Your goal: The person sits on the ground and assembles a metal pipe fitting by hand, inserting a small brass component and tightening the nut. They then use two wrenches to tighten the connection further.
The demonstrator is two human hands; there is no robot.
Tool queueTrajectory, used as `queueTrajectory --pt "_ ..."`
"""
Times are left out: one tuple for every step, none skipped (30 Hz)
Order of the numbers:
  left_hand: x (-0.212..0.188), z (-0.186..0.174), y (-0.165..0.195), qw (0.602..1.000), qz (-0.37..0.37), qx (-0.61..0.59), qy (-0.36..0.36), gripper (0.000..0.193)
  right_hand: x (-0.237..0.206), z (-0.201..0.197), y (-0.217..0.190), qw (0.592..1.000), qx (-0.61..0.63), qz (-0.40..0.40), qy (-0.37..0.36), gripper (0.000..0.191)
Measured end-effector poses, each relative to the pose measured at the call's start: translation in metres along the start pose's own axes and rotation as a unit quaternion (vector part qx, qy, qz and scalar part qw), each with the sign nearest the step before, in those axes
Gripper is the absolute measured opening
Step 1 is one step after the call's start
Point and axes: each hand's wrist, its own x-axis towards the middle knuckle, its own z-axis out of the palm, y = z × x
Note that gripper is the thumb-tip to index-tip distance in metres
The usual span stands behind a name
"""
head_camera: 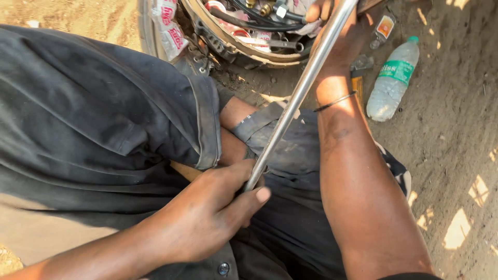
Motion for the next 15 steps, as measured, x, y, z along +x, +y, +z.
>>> queueTrajectory --pt "0.005 0.000 -0.001 1.000 -0.017 0.015 0.003 0.041 0.003 0.002 -0.005 0.999 -0.007 0.032 0.013 0.025" --pt "0.007 -0.001 -0.001 0.999 -0.035 0.029 0.004 0.046 0.003 0.004 -0.013 0.997 -0.014 0.066 0.027 0.022" --pt "0.008 -0.002 0.000 0.999 -0.015 0.032 0.020 0.046 -0.001 0.005 -0.023 0.994 -0.022 0.100 0.042 0.019" --pt "0.009 -0.004 0.002 0.999 0.008 0.035 0.035 0.046 -0.006 0.007 -0.034 0.990 -0.082 0.107 0.035 0.023" --pt "0.010 -0.008 0.004 0.998 0.033 0.039 0.049 0.046 -0.012 0.008 -0.047 0.983 -0.142 0.111 0.028 0.028" --pt "0.008 -0.013 0.006 0.998 0.034 0.026 0.042 0.047 -0.019 0.009 -0.061 0.972 -0.204 0.117 0.022 0.033" --pt "0.005 -0.021 0.008 0.999 0.036 0.013 0.035 0.048 -0.025 0.011 -0.074 0.967 -0.222 0.112 -0.046 0.038" --pt "0.002 -0.029 0.009 0.999 0.038 -0.001 0.028 0.049 -0.030 0.013 -0.086 0.958 -0.240 0.106 -0.115 0.042" --pt "-0.001 -0.034 0.009 1.000 -0.020 0.002 0.022 0.047 -0.036 0.015 -0.098 0.943 -0.257 0.103 -0.184 0.047" --pt "-0.009 -0.043 0.008 0.997 -0.079 0.005 0.018 0.045 -0.040 0.018 -0.109 0.937 -0.250 0.133 -0.203 0.041" --pt "-0.016 -0.050 0.008 0.991 -0.136 0.008 0.014 0.045 -0.044 0.020 -0.122 0.930 -0.243 0.163 -0.222 0.037" --pt "-0.023 -0.056 0.007 0.989 -0.143 0.027 0.002 0.043 -0.048 0.022 -0.134 0.921 -0.236 0.193 -0.242 0.034" --pt "-0.030 -0.062 0.005 0.991 -0.132 0.034 -0.010 0.041 -0.049 0.021 -0.151 0.901 -0.274 0.200 -0.271 0.038" --pt "-0.036 -0.067 0.004 0.992 -0.121 0.041 -0.022 0.039 -0.051 0.020 -0.168 0.878 -0.311 0.206 -0.301 0.043" --pt "-0.043 -0.070 0.004 0.994 -0.093 0.039 -0.036 0.037 -0.058 0.020 -0.180 0.882 -0.277 0.233 -0.303 0.040"
